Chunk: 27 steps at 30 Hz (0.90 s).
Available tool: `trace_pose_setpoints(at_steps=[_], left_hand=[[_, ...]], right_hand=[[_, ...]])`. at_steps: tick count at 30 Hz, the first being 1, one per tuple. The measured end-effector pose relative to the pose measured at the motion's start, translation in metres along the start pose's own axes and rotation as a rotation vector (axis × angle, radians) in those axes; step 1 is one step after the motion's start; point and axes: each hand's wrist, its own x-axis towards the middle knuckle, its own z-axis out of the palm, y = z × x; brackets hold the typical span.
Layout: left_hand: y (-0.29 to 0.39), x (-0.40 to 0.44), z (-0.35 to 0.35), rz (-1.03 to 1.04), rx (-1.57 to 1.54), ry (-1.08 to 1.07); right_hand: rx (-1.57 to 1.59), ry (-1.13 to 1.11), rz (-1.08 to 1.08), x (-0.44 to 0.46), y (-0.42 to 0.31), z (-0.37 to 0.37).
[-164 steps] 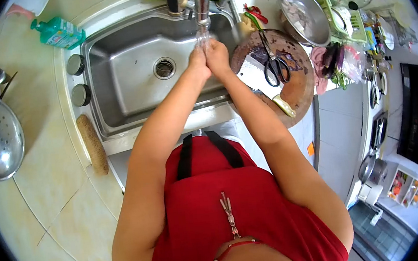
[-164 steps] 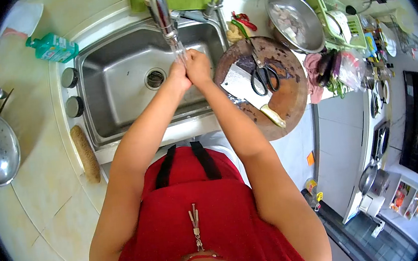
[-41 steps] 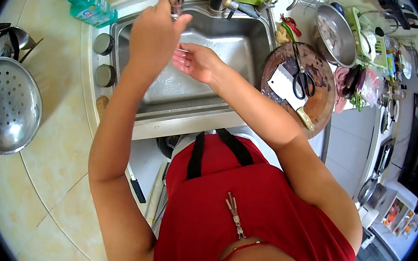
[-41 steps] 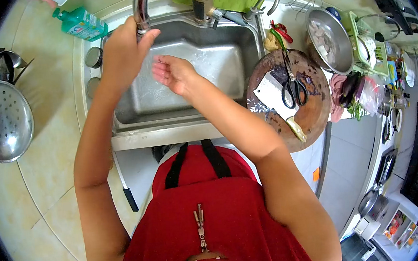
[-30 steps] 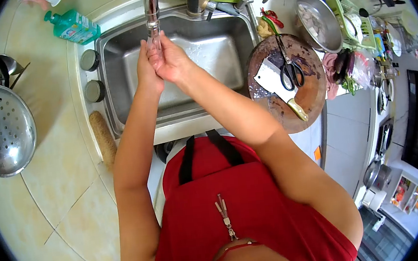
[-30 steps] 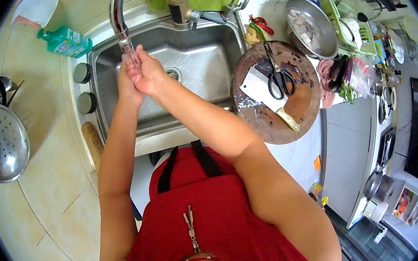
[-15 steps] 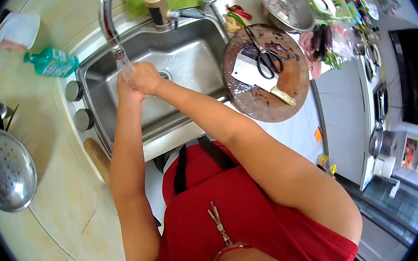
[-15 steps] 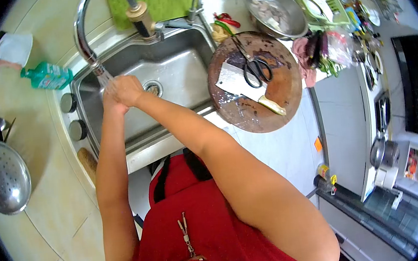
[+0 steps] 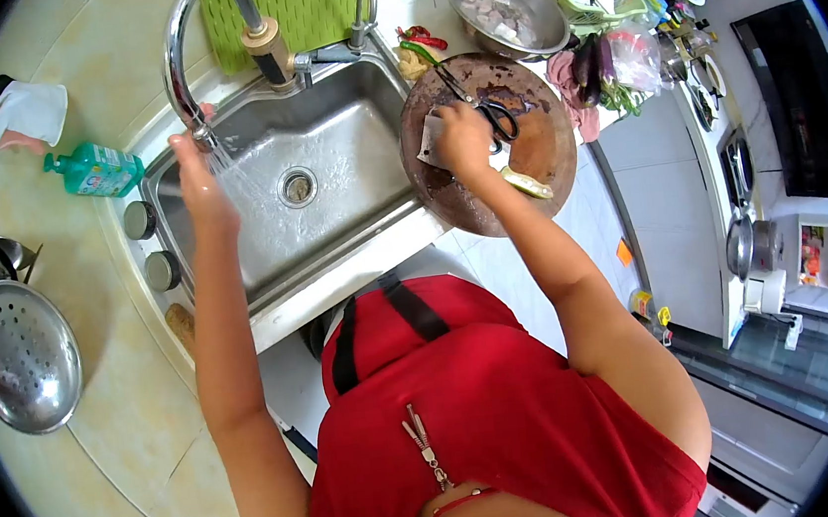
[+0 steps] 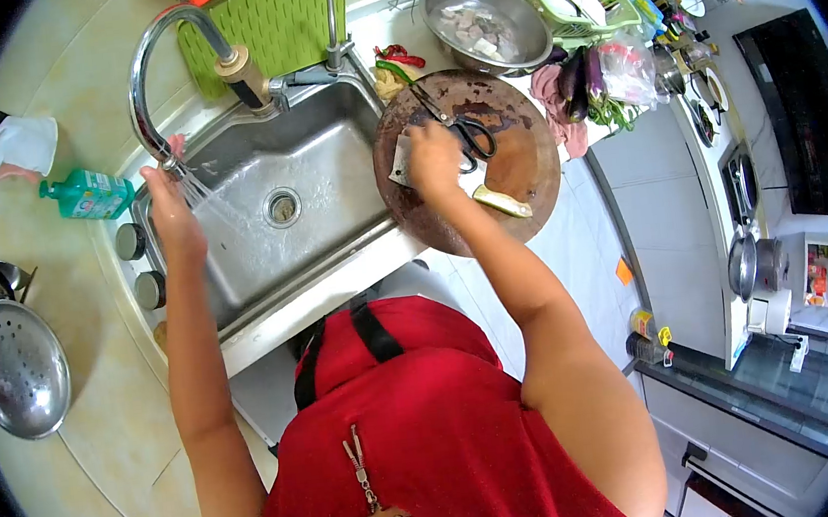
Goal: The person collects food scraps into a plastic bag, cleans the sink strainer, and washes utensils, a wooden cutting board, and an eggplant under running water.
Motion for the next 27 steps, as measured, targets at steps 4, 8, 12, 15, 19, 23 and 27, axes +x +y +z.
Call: trace_pose_setpoints(at_steps=[4, 8, 12, 15, 19, 23, 27], left_hand=[[-0.003, -0.014, 0.026, 0.032, 0.108, 0.076], [-0.004, -0.033, 0.054, 0.022, 0.293, 0.041], [-0.008, -0.044, 0.087, 0.025, 0.265, 0.099], [-0.013, -0.047, 0.093, -0.011, 0.037, 0.233], [-0.046, -0.053, 0.078, -0.047, -0.022, 0.354], [-0.071, -0.086, 0.084, -0.532, 0.086, 0.400], [-0.101, -0.112, 0.094, -0.790, -0.009, 0.405]], right_hand=[[-0.165, -0.182, 0.104, -0.011, 0.064, -0.011], [-0.111, -0.125, 0.139, -0.004, 0.083, 0.000], [-0.195, -0.200, 0.077, 0.013, 0.095, -0.002], [0.011, -0.188, 0.071, 0.018, 0.086, -0.027], [0.357, -0.212, -0.028, 0.004, 0.034, -0.060], [1.039, -0.818, 0.265, -0.011, -0.045, -0.049], [1.557, -1.407, 0.577, -0.015, -0.093, -0.027]])
